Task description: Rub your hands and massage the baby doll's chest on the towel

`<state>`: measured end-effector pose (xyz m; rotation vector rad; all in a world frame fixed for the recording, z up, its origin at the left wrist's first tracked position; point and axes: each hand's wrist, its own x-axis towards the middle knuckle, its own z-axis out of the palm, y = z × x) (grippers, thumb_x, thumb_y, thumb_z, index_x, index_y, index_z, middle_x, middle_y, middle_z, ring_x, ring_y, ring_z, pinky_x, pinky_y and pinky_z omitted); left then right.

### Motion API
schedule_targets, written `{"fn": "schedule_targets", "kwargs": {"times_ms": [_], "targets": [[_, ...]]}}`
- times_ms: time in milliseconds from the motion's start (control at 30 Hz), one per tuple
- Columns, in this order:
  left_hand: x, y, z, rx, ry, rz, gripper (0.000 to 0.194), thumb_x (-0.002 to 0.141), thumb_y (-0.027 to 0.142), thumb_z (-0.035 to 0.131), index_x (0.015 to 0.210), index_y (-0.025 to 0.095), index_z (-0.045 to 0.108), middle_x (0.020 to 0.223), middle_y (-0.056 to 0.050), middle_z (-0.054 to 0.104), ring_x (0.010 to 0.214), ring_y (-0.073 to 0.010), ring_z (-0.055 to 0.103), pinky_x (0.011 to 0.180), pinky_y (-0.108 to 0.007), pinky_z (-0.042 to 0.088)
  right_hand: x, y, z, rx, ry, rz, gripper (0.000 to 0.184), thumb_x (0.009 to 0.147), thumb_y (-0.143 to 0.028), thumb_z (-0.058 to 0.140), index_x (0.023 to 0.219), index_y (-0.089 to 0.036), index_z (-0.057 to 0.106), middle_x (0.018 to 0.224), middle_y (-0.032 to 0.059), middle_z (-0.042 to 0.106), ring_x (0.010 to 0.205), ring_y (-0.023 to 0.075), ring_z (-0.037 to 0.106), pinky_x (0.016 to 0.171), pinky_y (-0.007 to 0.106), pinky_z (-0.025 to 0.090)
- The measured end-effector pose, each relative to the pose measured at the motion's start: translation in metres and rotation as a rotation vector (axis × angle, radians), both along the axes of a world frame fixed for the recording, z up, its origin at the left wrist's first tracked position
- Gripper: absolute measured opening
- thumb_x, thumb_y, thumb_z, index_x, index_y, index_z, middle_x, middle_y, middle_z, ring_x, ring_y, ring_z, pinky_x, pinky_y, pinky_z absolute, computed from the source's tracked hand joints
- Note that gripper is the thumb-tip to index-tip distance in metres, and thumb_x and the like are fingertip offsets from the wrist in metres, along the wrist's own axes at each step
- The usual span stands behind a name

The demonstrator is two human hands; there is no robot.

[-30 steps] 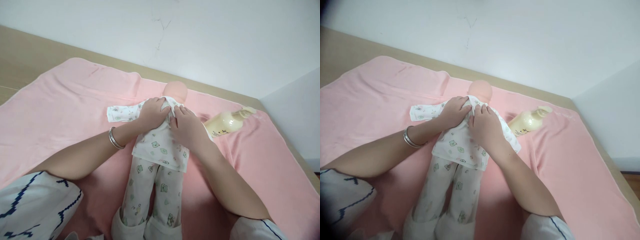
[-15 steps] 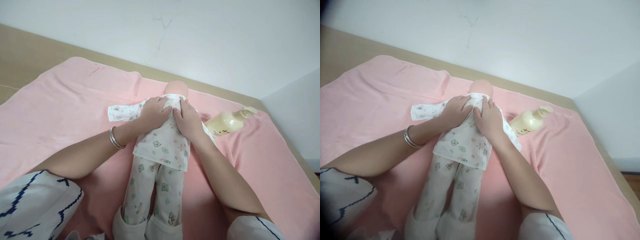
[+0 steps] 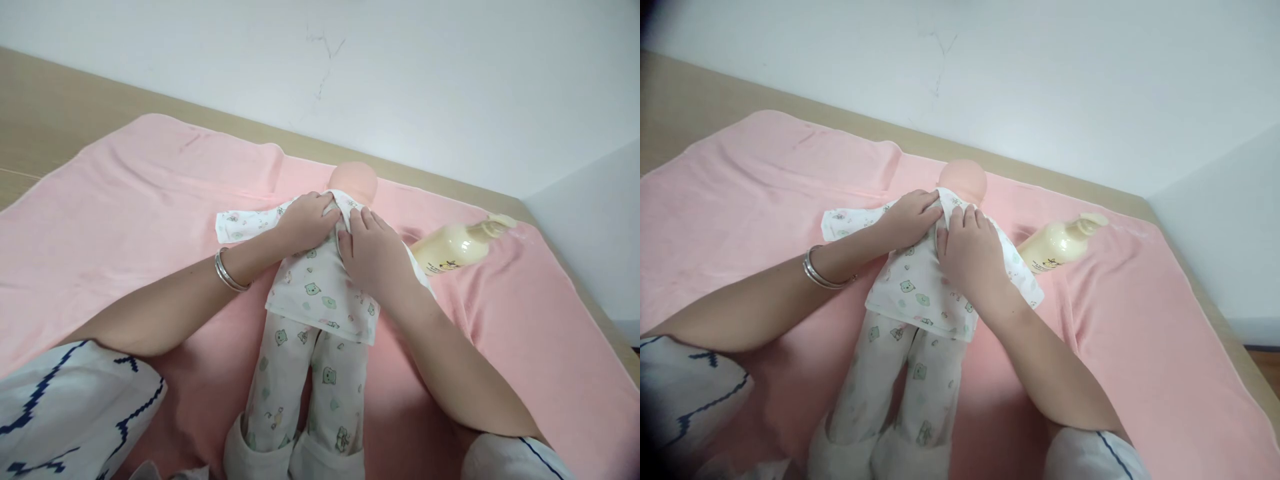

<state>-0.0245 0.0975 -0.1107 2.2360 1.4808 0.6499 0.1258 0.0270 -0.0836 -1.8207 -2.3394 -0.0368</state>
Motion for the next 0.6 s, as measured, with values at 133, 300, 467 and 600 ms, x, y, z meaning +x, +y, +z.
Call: {"fn": "schedule_targets", "kwargs": {"times_ms": [133, 300, 467, 600], "targets": [[0.001, -0.007, 0.004, 0.107, 0.045, -0.046, 0.028, 0.1, 0.022, 0.035, 0.084, 0.021, 0.058, 0.091, -0.012, 0.067, 0.091, -0.0276, 0.063, 0.088, -0.046, 0.053, 0.002, 0.001, -0.003, -0.002, 0.065, -0.002, 0.058, 0.108, -0.036, 0.029, 0.148, -0.001, 0.053, 0.158, 0.03, 0.056, 0.151, 0.0416, 0.051, 0.123, 0.06, 0.044], [0.008, -0.036, 0.011, 0.156, 0.044, -0.073, 0.03, 0.097, 0.013, 0.035, 0.098, 0.016, 0.065, 0.106, -0.015, 0.069, 0.105, -0.0288, 0.063, 0.098, -0.047, 0.053, 0.014, 0.024, -0.005, -0.073, 0.213, -0.044, 0.048, 0.105, -0.036, 0.036, 0.139, -0.011, 0.06, 0.155, 0.0245, 0.058, 0.145, 0.04, 0.056, 0.117, 0.061, 0.048], [0.007, -0.031, 0.013, 0.073, -0.005, -0.084, 0.029, 0.097, 0.014, 0.035, 0.096, 0.017, 0.064, 0.116, -0.015, 0.069, 0.116, -0.0282, 0.062, 0.107, -0.046, 0.052, 0.015, 0.027, -0.007, -0.067, 0.203, -0.048, 0.053, 0.105, -0.037, 0.035, 0.143, -0.008, 0.056, 0.158, 0.0258, 0.056, 0.146, 0.0402, 0.055, 0.12, 0.06, 0.046], [0.003, -0.009, 0.008, -0.048, -0.017, -0.021, 0.025, 0.099, 0.027, 0.037, 0.091, 0.02, 0.059, 0.107, -0.014, 0.07, 0.106, -0.029, 0.066, 0.099, -0.047, 0.054, 0.004, 0.006, -0.003, -0.038, 0.095, -0.052, 0.061, 0.107, -0.036, 0.03, 0.152, 0.001, 0.05, 0.16, 0.0302, 0.054, 0.153, 0.0432, 0.048, 0.125, 0.061, 0.04]]}}
